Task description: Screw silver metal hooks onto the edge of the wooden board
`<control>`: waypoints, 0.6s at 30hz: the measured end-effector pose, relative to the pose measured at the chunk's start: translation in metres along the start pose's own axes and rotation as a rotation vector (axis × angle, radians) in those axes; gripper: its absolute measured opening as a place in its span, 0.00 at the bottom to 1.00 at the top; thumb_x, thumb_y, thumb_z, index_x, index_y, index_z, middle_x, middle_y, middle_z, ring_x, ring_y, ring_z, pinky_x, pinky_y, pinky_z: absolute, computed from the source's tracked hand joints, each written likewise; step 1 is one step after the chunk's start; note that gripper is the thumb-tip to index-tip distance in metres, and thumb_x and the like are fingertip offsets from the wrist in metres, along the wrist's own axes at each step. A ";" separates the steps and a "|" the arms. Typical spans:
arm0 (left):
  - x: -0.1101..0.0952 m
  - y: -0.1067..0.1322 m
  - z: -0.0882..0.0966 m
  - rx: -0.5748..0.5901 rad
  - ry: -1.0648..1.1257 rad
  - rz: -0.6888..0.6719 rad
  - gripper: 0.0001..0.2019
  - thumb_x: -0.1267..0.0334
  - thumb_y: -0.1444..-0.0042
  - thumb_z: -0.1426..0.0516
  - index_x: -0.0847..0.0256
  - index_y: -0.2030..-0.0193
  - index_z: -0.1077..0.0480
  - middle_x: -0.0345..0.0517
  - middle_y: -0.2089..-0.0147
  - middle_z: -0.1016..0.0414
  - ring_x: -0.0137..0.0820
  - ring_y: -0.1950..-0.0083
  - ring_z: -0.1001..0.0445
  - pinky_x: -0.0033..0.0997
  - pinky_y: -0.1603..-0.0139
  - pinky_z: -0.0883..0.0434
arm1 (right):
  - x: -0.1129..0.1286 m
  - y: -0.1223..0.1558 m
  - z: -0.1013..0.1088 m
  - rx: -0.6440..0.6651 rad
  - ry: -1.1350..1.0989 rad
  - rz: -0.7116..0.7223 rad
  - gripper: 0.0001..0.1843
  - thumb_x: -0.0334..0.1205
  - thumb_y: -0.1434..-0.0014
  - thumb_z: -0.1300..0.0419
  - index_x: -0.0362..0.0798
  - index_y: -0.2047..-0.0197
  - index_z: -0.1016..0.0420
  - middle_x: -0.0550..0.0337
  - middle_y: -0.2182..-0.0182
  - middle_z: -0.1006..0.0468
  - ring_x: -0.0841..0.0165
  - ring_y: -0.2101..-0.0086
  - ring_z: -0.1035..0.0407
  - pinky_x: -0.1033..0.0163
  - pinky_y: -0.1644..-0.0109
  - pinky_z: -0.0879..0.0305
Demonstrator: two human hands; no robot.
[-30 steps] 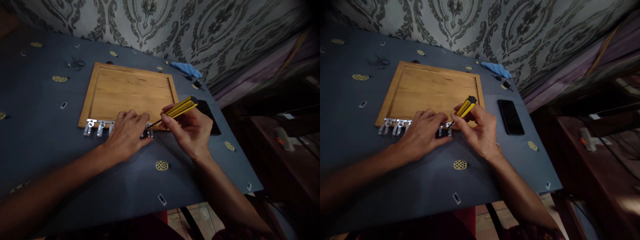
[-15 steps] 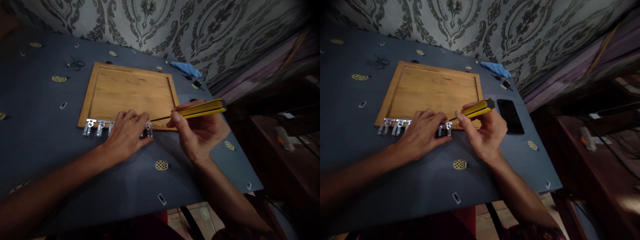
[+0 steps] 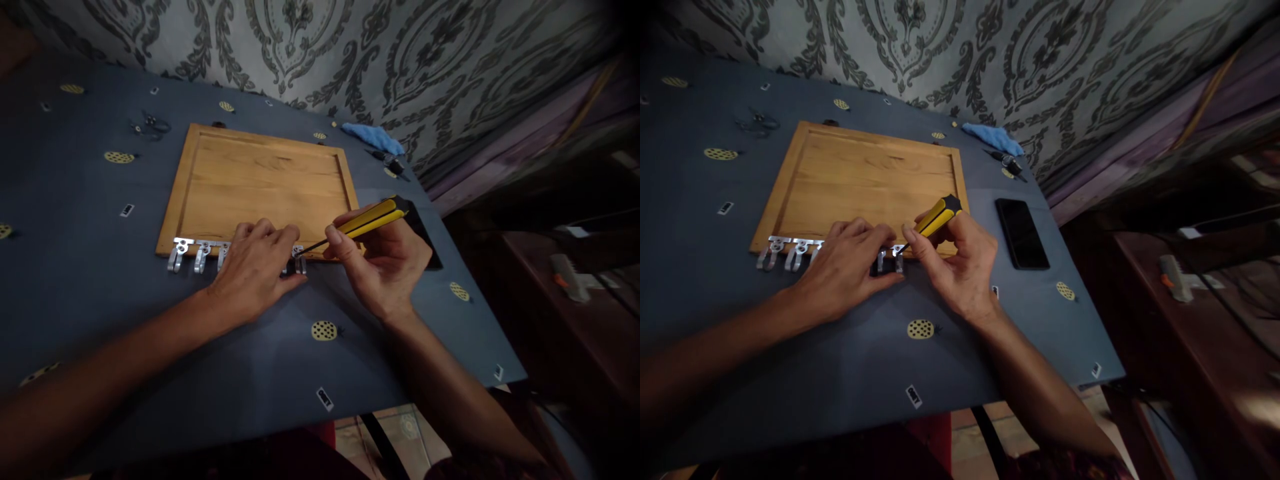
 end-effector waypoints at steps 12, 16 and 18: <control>0.001 0.001 -0.002 -0.031 -0.001 -0.017 0.21 0.55 0.41 0.35 0.62 0.47 0.34 0.50 0.51 0.20 0.47 0.47 0.29 0.46 0.47 0.37 | -0.001 -0.002 0.004 -0.025 -0.009 -0.036 0.09 0.47 0.38 0.34 0.51 0.60 0.24 0.61 0.67 0.21 0.70 0.74 0.27 0.62 0.73 0.27; 0.001 0.001 -0.001 -0.050 -0.009 -0.011 0.20 0.54 0.41 0.35 0.62 0.48 0.33 0.50 0.51 0.21 0.47 0.47 0.29 0.45 0.48 0.36 | -0.001 -0.004 0.002 -0.028 -0.036 -0.018 0.08 0.45 0.38 0.33 0.51 0.61 0.24 0.62 0.67 0.20 0.71 0.74 0.28 0.63 0.72 0.28; 0.001 0.001 -0.001 -0.048 -0.011 -0.005 0.20 0.54 0.41 0.35 0.61 0.48 0.33 0.50 0.51 0.21 0.47 0.47 0.29 0.45 0.48 0.36 | -0.002 -0.004 0.001 -0.026 -0.046 -0.019 0.08 0.44 0.38 0.33 0.50 0.62 0.25 0.62 0.67 0.20 0.72 0.74 0.27 0.63 0.72 0.29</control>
Point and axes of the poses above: each hand's wrist, its own y-axis away from the middle knuckle, its own z-axis out of the back of the hand, x = y × z, the point moved 6 cm from there along -y, towards the middle knuckle
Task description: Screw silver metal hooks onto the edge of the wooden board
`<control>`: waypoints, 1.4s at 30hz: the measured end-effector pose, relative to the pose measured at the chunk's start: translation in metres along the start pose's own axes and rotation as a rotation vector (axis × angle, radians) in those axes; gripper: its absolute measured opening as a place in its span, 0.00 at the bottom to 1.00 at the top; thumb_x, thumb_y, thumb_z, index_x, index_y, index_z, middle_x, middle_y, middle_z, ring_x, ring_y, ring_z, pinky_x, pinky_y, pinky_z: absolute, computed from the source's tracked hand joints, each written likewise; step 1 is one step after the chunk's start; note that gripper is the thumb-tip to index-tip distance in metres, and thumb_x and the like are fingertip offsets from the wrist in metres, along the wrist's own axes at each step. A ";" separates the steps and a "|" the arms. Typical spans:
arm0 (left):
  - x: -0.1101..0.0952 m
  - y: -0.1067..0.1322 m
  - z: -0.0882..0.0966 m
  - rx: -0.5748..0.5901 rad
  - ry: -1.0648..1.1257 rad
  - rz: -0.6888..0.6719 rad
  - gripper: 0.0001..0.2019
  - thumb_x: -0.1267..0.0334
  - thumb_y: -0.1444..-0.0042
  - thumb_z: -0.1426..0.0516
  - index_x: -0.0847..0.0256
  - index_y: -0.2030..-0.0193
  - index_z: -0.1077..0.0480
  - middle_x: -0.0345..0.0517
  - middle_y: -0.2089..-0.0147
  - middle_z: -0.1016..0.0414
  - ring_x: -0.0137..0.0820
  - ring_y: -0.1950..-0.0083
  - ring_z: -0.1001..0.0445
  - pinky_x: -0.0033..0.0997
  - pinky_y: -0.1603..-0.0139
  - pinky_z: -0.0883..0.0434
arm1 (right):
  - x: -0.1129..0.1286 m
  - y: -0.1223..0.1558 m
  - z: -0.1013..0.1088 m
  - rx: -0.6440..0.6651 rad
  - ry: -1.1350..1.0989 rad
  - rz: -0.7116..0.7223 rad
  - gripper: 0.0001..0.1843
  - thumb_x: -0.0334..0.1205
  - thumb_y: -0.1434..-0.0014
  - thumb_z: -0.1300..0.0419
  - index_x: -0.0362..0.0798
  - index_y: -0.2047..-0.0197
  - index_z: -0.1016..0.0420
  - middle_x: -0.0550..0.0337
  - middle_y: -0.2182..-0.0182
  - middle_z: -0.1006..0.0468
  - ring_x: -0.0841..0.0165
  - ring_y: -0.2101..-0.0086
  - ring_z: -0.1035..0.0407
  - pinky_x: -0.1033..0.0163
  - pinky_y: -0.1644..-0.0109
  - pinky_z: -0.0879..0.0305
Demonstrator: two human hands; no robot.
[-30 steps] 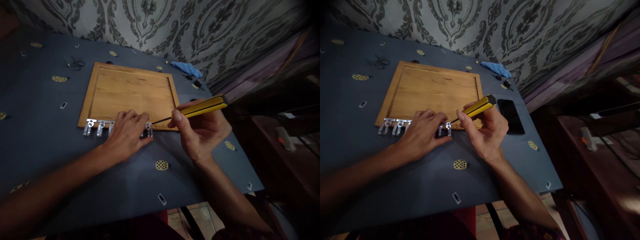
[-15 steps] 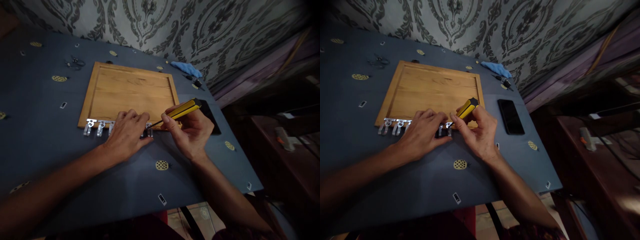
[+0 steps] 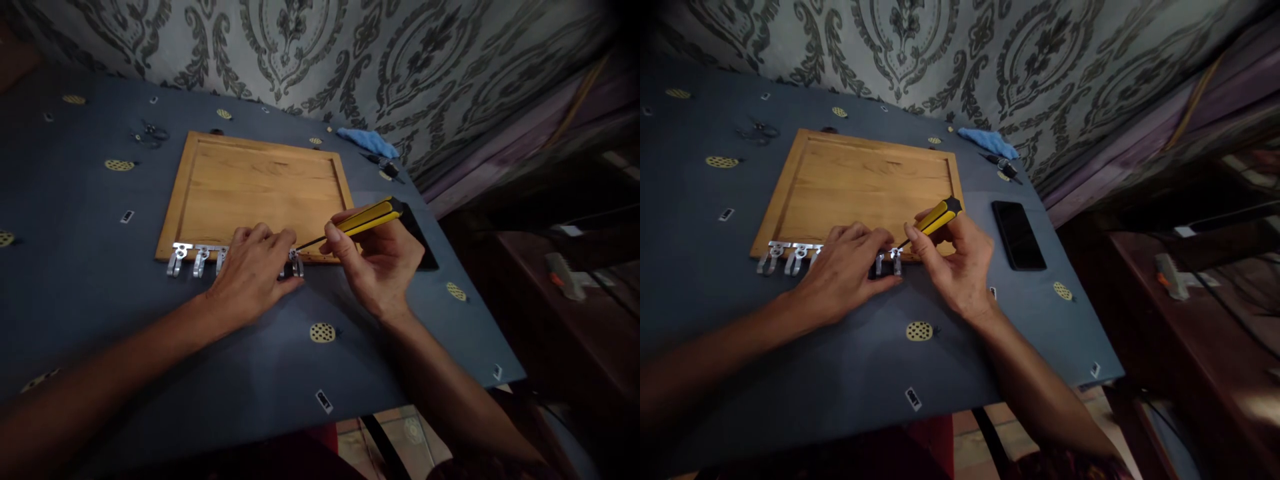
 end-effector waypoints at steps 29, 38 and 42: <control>-0.007 0.000 0.007 0.079 -0.056 0.012 0.21 0.55 0.40 0.35 0.63 0.46 0.34 0.52 0.51 0.20 0.49 0.45 0.31 0.47 0.46 0.37 | 0.006 -0.010 -0.002 0.164 0.202 0.036 0.09 0.44 0.34 0.40 0.48 0.63 0.27 0.63 0.74 0.26 0.71 0.75 0.31 0.63 0.69 0.34; -0.010 0.003 0.013 0.041 -0.120 -0.016 0.24 0.54 0.41 0.35 0.62 0.44 0.36 0.53 0.47 0.22 0.48 0.44 0.30 0.47 0.45 0.37 | 0.004 -0.010 -0.002 0.176 0.181 0.014 0.09 0.44 0.34 0.40 0.48 0.63 0.27 0.62 0.73 0.24 0.70 0.74 0.29 0.63 0.70 0.34; -0.007 0.004 0.018 0.023 -0.081 -0.008 0.24 0.55 0.41 0.35 0.63 0.43 0.36 0.55 0.45 0.23 0.49 0.43 0.31 0.48 0.44 0.36 | 0.002 -0.009 -0.002 0.167 0.153 -0.002 0.09 0.44 0.35 0.40 0.48 0.62 0.27 0.61 0.73 0.25 0.70 0.73 0.29 0.62 0.70 0.33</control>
Point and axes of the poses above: each hand's wrist, its own y-axis away from the middle knuckle, its own z-axis out of the back of the hand, x = y × z, the point moved 6 cm from there along -y, towards the middle knuckle
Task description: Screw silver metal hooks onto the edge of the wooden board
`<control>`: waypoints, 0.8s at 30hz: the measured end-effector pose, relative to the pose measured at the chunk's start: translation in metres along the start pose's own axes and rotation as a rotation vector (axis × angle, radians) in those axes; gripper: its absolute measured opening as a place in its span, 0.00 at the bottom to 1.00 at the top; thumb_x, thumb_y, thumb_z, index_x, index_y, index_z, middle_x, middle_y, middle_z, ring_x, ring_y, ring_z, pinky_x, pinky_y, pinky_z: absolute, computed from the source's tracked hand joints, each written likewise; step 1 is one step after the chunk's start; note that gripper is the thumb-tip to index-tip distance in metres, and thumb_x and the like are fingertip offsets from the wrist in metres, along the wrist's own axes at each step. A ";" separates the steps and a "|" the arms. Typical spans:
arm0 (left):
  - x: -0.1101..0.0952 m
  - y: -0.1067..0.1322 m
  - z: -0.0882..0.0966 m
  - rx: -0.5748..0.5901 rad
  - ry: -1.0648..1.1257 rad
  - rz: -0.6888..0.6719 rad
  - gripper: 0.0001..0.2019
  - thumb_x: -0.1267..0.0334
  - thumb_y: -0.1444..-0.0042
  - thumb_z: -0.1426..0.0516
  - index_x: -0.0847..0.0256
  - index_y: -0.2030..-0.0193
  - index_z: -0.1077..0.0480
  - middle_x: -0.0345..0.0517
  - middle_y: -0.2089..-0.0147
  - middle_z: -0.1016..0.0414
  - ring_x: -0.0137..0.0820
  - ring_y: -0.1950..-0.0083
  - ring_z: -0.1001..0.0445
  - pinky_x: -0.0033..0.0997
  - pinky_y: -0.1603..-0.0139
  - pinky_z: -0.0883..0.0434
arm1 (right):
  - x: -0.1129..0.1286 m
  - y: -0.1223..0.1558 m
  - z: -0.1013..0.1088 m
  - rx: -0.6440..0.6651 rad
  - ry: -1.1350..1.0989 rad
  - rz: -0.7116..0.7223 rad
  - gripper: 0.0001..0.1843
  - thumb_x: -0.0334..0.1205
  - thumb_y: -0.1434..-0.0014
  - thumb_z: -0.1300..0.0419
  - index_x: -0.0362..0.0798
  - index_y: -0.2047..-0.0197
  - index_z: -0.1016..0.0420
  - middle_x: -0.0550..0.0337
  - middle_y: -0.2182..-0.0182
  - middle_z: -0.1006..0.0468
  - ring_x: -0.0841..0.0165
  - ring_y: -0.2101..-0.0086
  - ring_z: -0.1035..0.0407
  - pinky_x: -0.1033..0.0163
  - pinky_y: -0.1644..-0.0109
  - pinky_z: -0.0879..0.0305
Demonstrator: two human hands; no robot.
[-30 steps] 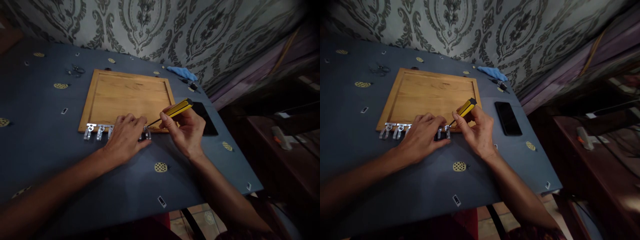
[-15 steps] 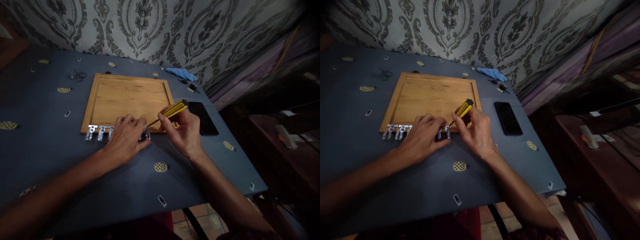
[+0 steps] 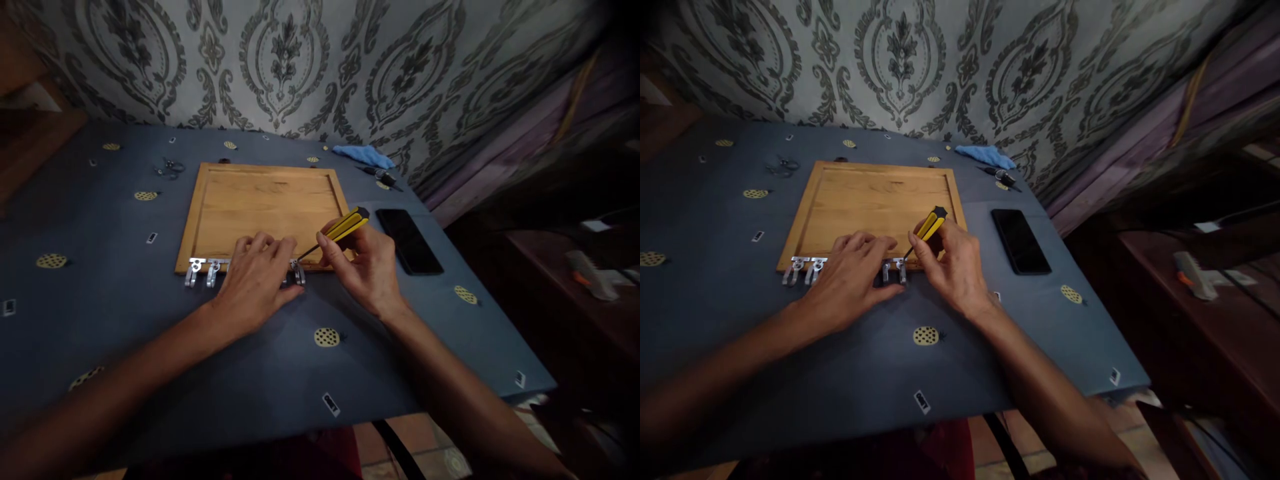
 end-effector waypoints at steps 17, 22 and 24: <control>0.016 0.008 0.004 -0.018 0.110 0.072 0.22 0.58 0.43 0.33 0.59 0.46 0.34 0.54 0.46 0.26 0.46 0.42 0.31 0.48 0.43 0.32 | 0.001 0.000 0.001 -0.019 -0.038 0.005 0.10 0.46 0.36 0.39 0.48 0.64 0.27 0.62 0.75 0.25 0.70 0.75 0.29 0.63 0.71 0.33; 0.014 0.009 0.003 -0.039 0.121 0.034 0.22 0.58 0.44 0.33 0.58 0.47 0.35 0.51 0.48 0.24 0.45 0.42 0.31 0.46 0.44 0.32 | 0.001 0.000 0.003 -0.063 -0.079 -0.034 0.12 0.47 0.37 0.38 0.47 0.65 0.26 0.62 0.75 0.24 0.71 0.77 0.28 0.64 0.72 0.32; 0.015 0.009 0.003 -0.043 0.120 0.039 0.22 0.58 0.44 0.33 0.58 0.47 0.34 0.51 0.48 0.24 0.45 0.42 0.31 0.47 0.44 0.32 | 0.001 0.000 0.003 -0.079 -0.086 -0.037 0.12 0.47 0.37 0.37 0.47 0.65 0.26 0.62 0.74 0.24 0.71 0.77 0.28 0.64 0.72 0.32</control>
Point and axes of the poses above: each hand's wrist, its own y-axis away from the middle knuckle, its own z-axis out of the back of the hand, x = y × z, the point moved 6 cm from there along -y, towards the middle knuckle
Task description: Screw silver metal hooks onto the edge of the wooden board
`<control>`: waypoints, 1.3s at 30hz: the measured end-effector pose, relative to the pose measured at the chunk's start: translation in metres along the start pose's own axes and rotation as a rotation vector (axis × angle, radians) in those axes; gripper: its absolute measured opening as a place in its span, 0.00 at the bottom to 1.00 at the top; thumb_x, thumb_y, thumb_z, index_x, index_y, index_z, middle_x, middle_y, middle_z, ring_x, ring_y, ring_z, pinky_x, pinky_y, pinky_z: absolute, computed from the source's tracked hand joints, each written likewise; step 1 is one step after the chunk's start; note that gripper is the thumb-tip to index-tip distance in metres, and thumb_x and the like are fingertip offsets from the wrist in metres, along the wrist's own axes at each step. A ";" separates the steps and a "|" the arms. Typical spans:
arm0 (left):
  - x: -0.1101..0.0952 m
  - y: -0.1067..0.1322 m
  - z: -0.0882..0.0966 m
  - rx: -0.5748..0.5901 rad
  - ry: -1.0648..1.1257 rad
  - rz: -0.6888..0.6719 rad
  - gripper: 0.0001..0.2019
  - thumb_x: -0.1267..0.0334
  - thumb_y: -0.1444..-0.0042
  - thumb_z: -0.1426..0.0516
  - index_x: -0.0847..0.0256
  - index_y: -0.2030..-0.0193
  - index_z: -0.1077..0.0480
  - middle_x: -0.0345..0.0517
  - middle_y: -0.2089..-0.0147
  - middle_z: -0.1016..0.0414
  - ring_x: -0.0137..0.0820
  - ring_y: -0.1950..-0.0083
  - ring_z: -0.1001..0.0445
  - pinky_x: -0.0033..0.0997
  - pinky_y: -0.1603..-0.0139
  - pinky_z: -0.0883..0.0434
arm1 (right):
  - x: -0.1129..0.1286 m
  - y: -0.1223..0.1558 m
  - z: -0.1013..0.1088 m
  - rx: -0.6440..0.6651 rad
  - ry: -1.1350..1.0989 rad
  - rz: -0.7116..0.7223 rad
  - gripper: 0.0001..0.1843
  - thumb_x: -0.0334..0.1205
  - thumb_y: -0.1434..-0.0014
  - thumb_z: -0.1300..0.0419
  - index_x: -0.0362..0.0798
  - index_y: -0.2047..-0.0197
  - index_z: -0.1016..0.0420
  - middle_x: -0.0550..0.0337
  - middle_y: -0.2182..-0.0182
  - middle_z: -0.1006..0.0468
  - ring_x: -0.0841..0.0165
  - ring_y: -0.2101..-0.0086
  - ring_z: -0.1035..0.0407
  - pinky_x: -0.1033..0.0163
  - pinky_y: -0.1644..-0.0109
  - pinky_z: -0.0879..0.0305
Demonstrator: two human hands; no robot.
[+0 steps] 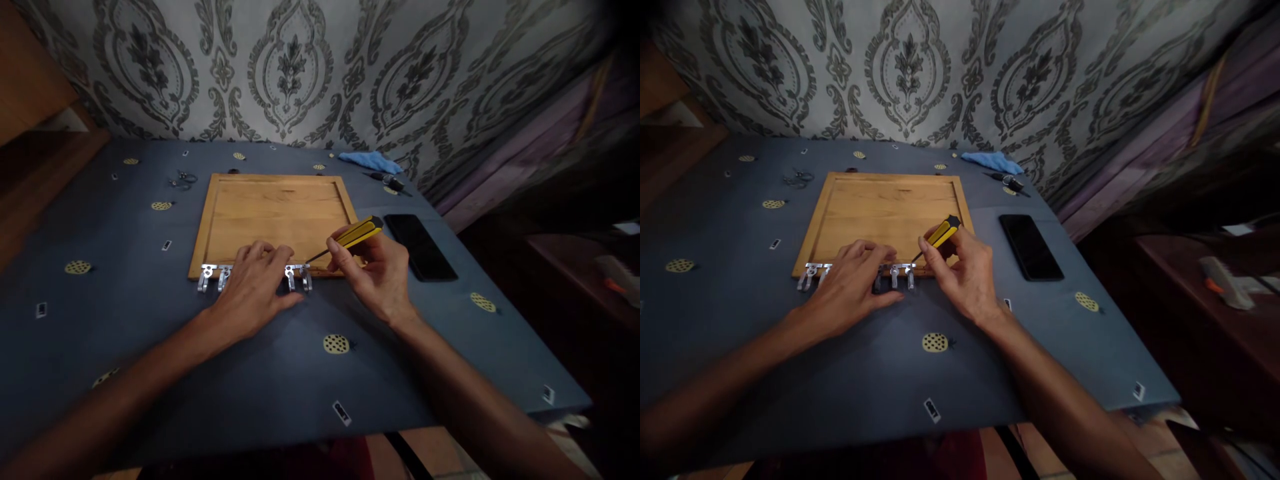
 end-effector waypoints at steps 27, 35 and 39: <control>-0.017 -0.010 -0.009 0.066 -0.008 -0.036 0.24 0.56 0.44 0.32 0.61 0.46 0.34 0.53 0.46 0.23 0.48 0.40 0.32 0.49 0.42 0.34 | -0.003 0.000 0.004 -0.061 -0.059 0.029 0.10 0.45 0.38 0.35 0.47 0.62 0.23 0.61 0.70 0.20 0.72 0.77 0.27 0.64 0.72 0.30; -0.014 -0.014 -0.013 0.038 -0.030 -0.020 0.25 0.57 0.45 0.32 0.60 0.46 0.35 0.52 0.47 0.24 0.47 0.42 0.31 0.47 0.43 0.34 | -0.002 0.001 0.006 -0.087 -0.059 0.039 0.08 0.43 0.38 0.35 0.48 0.62 0.23 0.62 0.71 0.22 0.71 0.75 0.29 0.62 0.70 0.29; -0.012 -0.014 -0.014 0.020 -0.027 -0.014 0.23 0.57 0.44 0.33 0.58 0.47 0.36 0.51 0.47 0.24 0.46 0.42 0.31 0.47 0.43 0.34 | -0.003 0.001 0.006 -0.083 -0.043 0.041 0.08 0.44 0.39 0.34 0.49 0.62 0.23 0.61 0.70 0.22 0.72 0.75 0.29 0.63 0.71 0.29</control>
Point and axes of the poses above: each hand's wrist, its own y-axis away from the middle knuckle, its own z-axis out of the back of the hand, x = y × z, the point moved 6 cm from there along -y, towards the middle knuckle
